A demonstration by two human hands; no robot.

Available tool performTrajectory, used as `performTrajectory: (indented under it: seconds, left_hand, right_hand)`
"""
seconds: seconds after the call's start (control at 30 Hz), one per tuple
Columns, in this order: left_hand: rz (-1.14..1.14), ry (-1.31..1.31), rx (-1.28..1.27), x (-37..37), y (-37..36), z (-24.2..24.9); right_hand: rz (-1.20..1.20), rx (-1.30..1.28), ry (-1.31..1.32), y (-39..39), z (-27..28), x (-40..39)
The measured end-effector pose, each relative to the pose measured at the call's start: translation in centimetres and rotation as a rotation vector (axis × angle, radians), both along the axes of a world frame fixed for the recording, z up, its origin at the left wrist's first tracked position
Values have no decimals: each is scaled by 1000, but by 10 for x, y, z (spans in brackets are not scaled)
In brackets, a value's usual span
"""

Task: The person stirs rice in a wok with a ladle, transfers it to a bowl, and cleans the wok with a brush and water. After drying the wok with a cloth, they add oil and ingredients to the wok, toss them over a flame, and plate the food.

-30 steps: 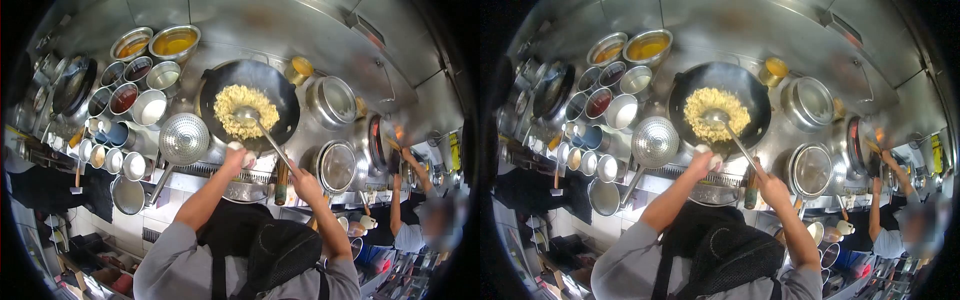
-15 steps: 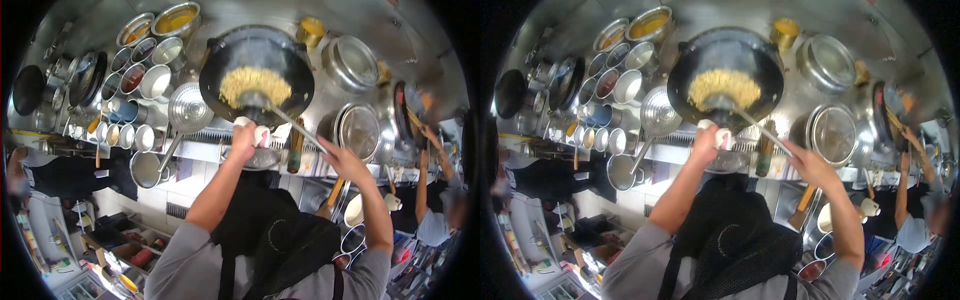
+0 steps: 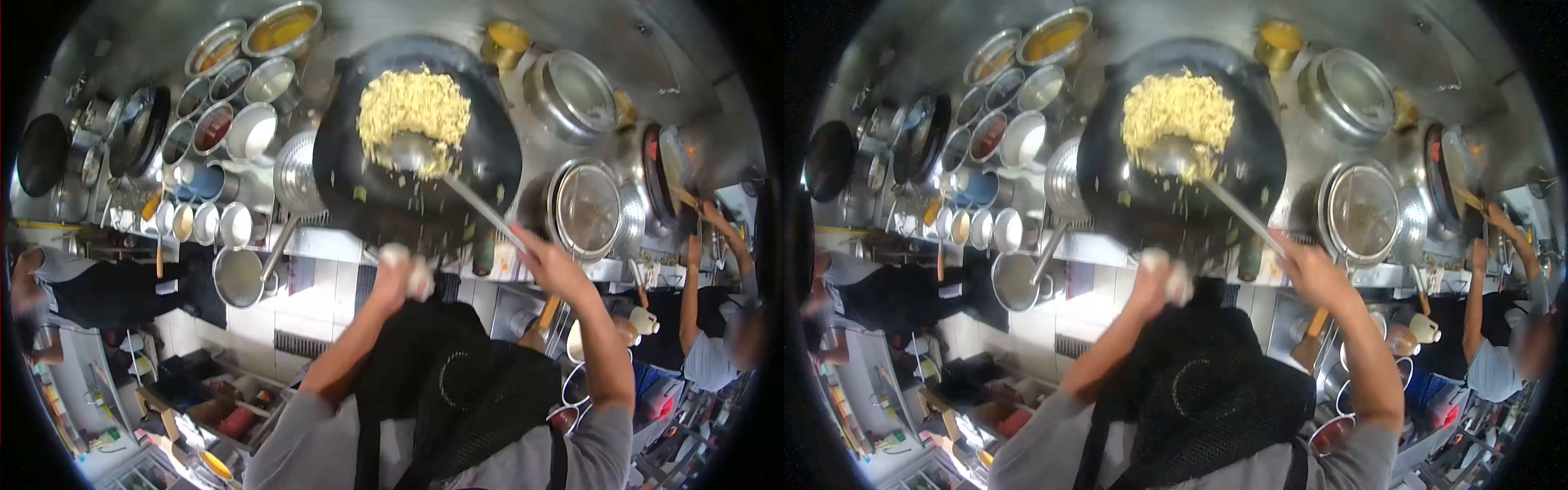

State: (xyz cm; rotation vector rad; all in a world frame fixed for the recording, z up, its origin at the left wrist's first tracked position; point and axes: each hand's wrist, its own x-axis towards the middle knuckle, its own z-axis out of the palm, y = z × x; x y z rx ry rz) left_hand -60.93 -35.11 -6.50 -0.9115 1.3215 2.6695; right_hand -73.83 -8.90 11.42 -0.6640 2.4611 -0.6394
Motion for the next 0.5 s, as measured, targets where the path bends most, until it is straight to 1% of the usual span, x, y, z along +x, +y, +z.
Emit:
performTrajectory:
  seconds: [0.03,0.07,0.1,0.13,0.17,0.2,0.23,0.27,0.3,0.33,0.37,0.4,0.47,0.5]
  left_hand:
    - [15,54,-18,-1,4,37]
    - [32,89,-31,0,7,66]
    - [5,5,-31,-9,4,76]
    - [-19,-93,-28,-27,-4,81]
    - [4,-42,28,-60,-14,80]
    - [-52,-41,133,-92,-30,56]
    - [-107,-73,-173,-78,-24,47]
    - [-153,-70,-489,-72,-17,41]
    - [-17,25,-151,-50,-7,-18]
    - [-95,-3,-230,-20,-7,-8]
    - [-60,31,-125,-8,-2,27]
    - [0,143,-127,0,3,31]
    - [-37,-140,41,-20,-6,81]
    - [-7,-52,92,-47,-13,95]
  right_hand:
    - [72,41,-14,16,15,5]
    - [168,222,-112,23,48,4]
    - [202,101,-70,30,55,1]
    - [236,-23,-43,32,60,-3]
    - [52,173,-223,6,81,-11]
    - [116,32,-41,-4,53,-19]
    - [50,117,-22,-13,12,-18]
    - [-17,194,28,-21,-17,-25]
    - [-29,85,76,-16,-24,-21]
    - [-26,-22,120,-7,-25,-10]
    - [47,43,143,4,-5,-4]
    - [93,221,-19,6,37,-3]
    - [232,-42,-53,32,55,-10]
    - [142,108,-117,14,77,-15]
